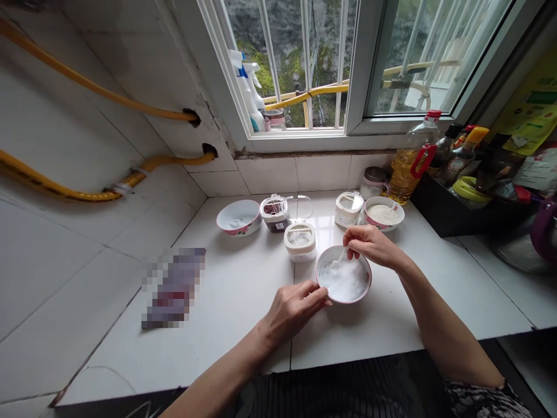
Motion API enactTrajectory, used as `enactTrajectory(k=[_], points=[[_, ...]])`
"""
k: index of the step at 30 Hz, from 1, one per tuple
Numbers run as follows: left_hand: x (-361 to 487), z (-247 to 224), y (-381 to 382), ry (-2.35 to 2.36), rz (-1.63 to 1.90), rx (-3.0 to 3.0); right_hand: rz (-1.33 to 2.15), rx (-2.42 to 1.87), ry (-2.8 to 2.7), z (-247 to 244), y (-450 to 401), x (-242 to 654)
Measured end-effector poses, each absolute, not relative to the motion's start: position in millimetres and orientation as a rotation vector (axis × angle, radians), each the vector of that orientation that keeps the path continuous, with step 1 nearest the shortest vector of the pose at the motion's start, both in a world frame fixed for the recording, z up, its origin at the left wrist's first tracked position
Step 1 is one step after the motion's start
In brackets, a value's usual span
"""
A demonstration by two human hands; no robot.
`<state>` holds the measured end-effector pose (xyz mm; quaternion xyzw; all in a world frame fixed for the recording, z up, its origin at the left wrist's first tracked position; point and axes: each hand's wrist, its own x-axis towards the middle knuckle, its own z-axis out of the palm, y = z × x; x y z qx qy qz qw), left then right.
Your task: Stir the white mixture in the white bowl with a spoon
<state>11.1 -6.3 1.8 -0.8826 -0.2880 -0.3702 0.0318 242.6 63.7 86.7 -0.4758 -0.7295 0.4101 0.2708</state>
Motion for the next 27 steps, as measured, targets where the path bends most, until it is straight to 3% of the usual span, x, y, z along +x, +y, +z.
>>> enactTrajectory(k=[18, 27], points=[[8.9, -2.9, -2.5, -1.241, -1.304, -2.749, 1.166, -1.298, -1.931, 86.3, 64.4, 243.0], [15.4, -7.9, 2.9, -1.251, -1.331, -2.633, 1.026, -1.351, -2.002, 84.2, 64.7, 242.3]])
